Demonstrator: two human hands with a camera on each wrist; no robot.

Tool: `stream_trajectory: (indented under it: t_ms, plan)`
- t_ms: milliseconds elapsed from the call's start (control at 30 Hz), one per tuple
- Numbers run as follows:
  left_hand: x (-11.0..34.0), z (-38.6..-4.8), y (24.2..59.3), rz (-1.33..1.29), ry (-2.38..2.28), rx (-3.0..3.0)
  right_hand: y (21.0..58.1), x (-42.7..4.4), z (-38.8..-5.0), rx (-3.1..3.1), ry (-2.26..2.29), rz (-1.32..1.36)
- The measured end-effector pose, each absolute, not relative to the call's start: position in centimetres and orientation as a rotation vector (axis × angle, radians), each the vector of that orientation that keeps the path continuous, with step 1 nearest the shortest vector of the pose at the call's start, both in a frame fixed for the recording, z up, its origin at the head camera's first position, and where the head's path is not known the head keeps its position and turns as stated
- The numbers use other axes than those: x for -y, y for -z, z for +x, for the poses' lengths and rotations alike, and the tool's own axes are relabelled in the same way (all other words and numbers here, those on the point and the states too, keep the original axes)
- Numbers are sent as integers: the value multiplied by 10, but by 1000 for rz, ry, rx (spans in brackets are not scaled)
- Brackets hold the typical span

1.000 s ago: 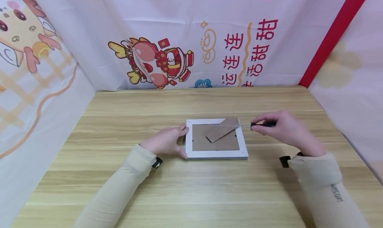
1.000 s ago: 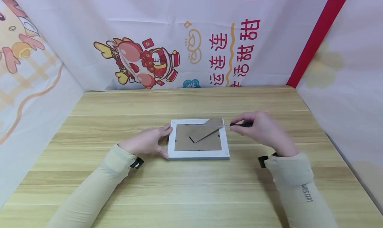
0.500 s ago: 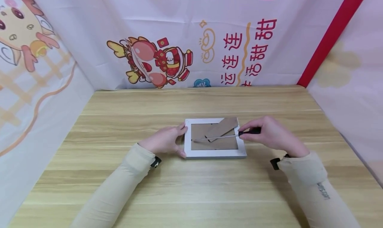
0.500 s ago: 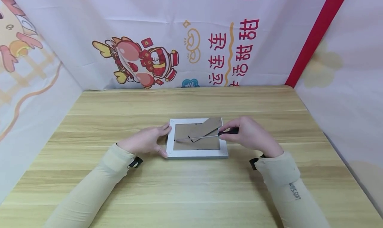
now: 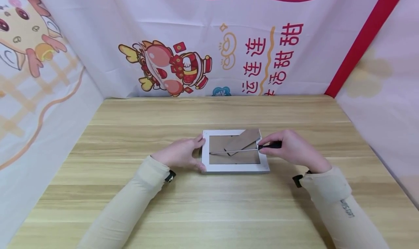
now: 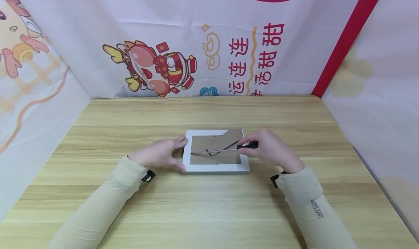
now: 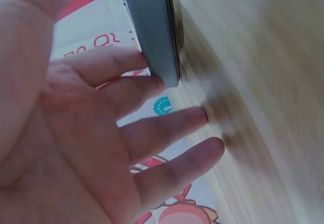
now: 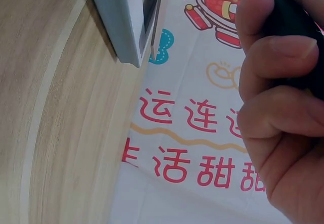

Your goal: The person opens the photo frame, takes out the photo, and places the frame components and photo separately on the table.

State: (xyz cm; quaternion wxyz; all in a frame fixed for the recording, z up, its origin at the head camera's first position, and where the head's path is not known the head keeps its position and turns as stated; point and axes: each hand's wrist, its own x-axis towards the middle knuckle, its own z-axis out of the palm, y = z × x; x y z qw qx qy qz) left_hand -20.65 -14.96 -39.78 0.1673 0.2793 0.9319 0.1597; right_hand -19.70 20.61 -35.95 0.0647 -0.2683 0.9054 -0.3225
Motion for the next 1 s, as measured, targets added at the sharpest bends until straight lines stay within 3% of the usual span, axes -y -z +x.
stream_trajectory:
  t_ms: [367,767,1000]
  plan:
    - [143,-205,403,868,-403,-2753,342,-192,-194,-2737,837,-766]
    - [140,-204,402,866,-420,-2739,251,-115,-205,-2737,270,-1058]
    - [142,-204,401,803,-421,-2738,217,-64,-210,-2638,-26,-999]
